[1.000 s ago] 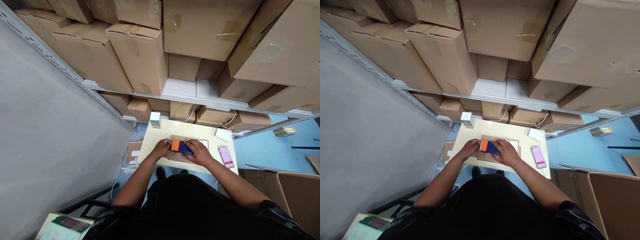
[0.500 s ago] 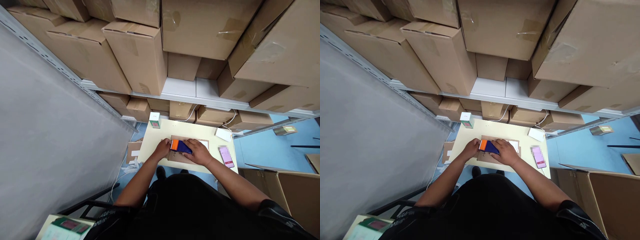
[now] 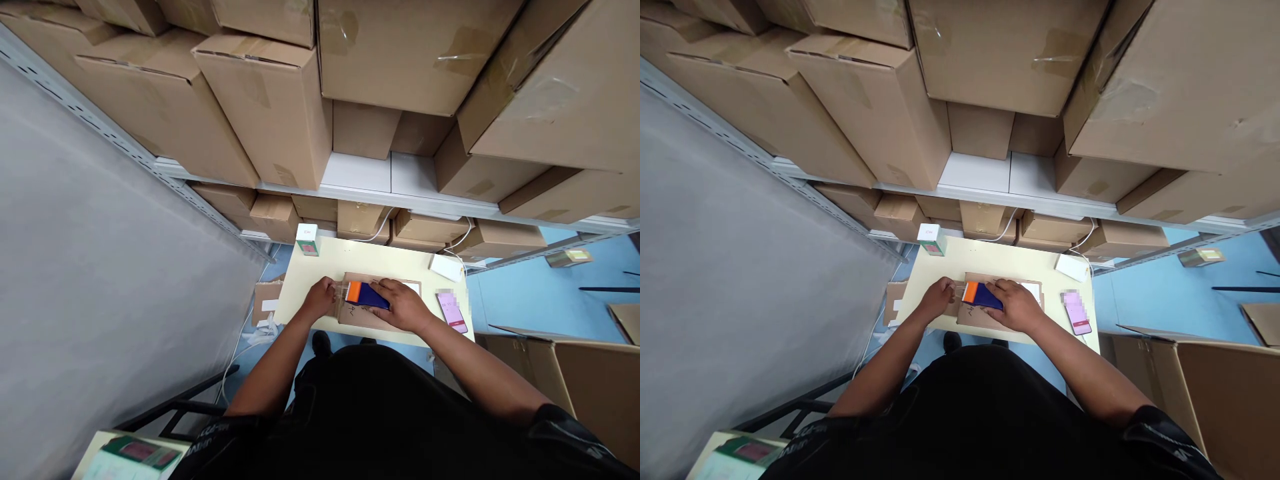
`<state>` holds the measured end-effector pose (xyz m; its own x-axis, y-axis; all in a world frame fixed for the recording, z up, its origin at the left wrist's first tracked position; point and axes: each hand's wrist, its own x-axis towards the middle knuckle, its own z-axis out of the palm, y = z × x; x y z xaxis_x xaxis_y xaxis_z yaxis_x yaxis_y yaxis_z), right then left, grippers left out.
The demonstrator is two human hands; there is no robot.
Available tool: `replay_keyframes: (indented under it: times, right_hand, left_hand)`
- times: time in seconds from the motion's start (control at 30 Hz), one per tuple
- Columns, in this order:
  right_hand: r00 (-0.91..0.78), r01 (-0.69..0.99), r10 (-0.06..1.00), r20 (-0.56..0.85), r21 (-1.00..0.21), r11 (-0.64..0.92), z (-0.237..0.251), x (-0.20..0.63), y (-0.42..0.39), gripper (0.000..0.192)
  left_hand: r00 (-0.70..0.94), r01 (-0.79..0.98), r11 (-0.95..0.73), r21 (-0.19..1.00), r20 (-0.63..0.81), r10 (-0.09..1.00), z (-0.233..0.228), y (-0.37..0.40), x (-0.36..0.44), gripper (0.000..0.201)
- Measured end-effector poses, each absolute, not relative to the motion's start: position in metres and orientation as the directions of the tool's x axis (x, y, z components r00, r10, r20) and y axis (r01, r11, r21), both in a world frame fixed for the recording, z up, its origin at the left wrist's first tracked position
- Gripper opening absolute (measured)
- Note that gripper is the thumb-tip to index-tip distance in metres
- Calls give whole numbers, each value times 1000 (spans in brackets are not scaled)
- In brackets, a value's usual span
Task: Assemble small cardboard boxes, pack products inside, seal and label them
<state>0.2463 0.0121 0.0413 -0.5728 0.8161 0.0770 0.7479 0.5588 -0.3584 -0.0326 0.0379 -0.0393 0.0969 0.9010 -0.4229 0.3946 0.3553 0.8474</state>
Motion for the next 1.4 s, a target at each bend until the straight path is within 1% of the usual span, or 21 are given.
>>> replay_keyframes:
  times: [0.1, 0.27, 0.5, 0.73, 0.93, 1.17, 1.3, 1.4]
  right_hand:
    - [-551, 772, 832, 67, -339, 538, 43, 263, 11, 62]
    - [-570, 770, 820, 40, -321, 551, 41, 281, 6, 62]
    - [-601, 749, 798, 46, -316, 582, 40, 279, 4, 62]
    - [-634, 728, 772, 41, -306, 614, 43, 275, 4, 60]
    - [-640, 730, 767, 43, -277, 625, 39, 277, 3, 58]
    - [-631, 731, 773, 64, -284, 620, 39, 271, 2, 57]
    - [-632, 732, 773, 58, -284, 619, 39, 270, 2, 57]
    - [-623, 743, 780, 58, -271, 613, 37, 269, 2, 57]
  left_hand:
    - [49, 402, 381, 833, -435, 899, -35, 39, -51, 10]
    - [93, 437, 364, 822, -444, 891, -38, 38, -60, 11]
    - [118, 391, 297, 871, -367, 923, -57, 20, -60, 14]
    - [56, 381, 385, 841, -437, 898, -87, 7, -42, 15]
    - [28, 341, 356, 870, -388, 921, -102, 11, -34, 13]
    - [101, 452, 305, 839, -388, 916, -115, 15, -10, 14]
    - [79, 482, 315, 817, -399, 913, -122, 19, 5, 13]
    - [72, 506, 305, 807, -392, 917, -122, 21, 2, 27]
